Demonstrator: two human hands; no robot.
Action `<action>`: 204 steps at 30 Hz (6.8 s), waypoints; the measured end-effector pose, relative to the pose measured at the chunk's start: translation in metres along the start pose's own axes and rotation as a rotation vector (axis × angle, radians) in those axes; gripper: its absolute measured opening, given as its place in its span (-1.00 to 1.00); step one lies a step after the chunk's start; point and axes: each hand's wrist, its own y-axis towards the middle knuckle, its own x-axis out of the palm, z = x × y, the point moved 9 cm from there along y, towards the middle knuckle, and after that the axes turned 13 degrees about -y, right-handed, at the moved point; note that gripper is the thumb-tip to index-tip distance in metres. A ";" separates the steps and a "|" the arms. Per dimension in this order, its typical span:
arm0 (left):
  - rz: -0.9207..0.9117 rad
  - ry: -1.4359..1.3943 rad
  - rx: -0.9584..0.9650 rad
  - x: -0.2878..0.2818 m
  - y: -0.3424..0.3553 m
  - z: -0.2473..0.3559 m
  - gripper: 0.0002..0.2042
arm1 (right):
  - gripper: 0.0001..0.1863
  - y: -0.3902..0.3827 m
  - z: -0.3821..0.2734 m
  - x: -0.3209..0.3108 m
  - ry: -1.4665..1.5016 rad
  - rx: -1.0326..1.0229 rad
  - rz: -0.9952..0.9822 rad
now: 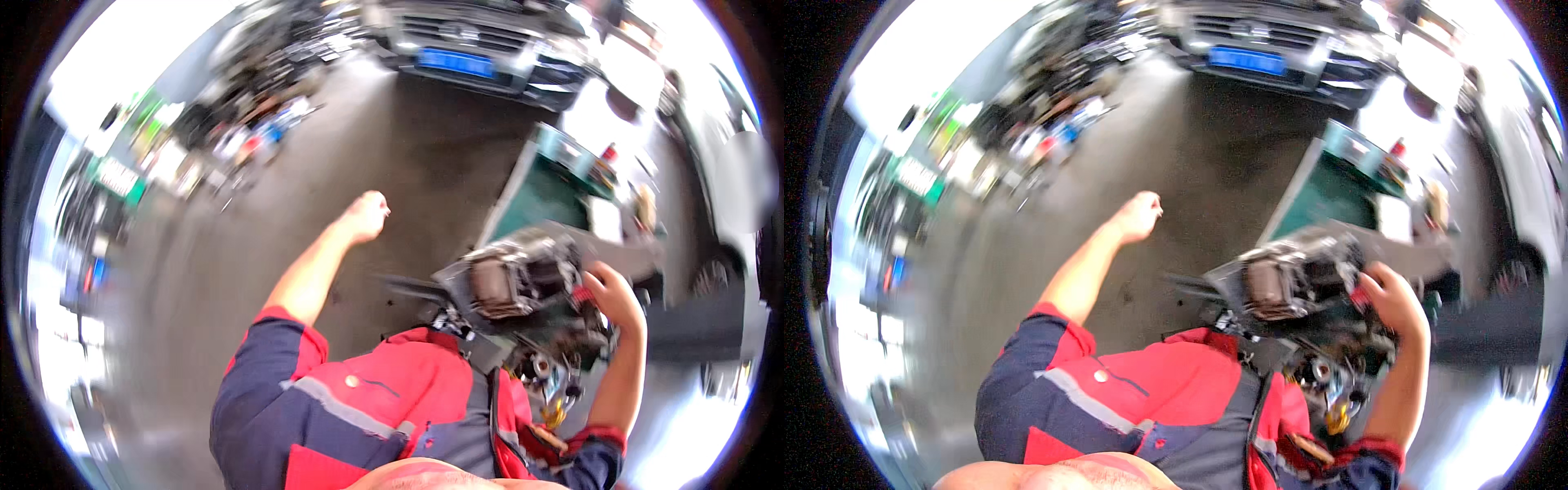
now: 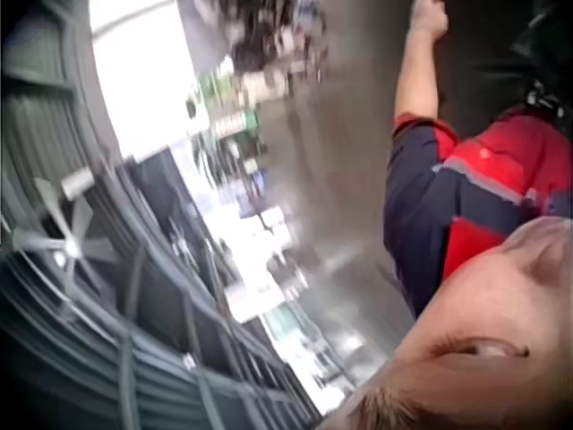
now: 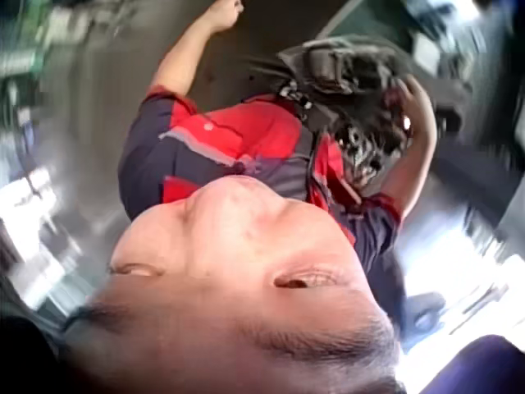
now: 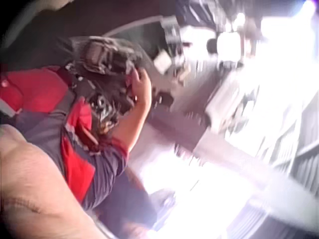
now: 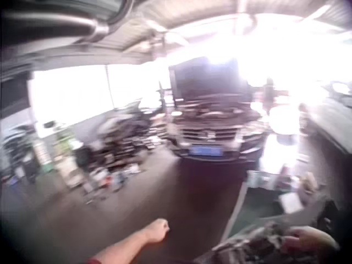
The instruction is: The person removes a taillight assembly from a car trunk, carries it to a workbench, and disassembles it using a screwdriver.
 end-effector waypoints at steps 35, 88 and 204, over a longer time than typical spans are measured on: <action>0.154 -1.311 -0.714 0.133 -0.287 -0.085 -0.91 | -0.72 0.011 -0.021 0.054 -0.013 -0.055 0.069; -0.812 -1.231 -0.706 0.303 -0.061 0.120 -0.89 | -0.43 -0.122 -0.086 0.125 -0.079 -0.105 0.698; -0.956 -1.573 -0.997 0.321 -0.086 0.140 -0.78 | -0.71 -0.116 -0.051 0.130 0.473 0.252 0.513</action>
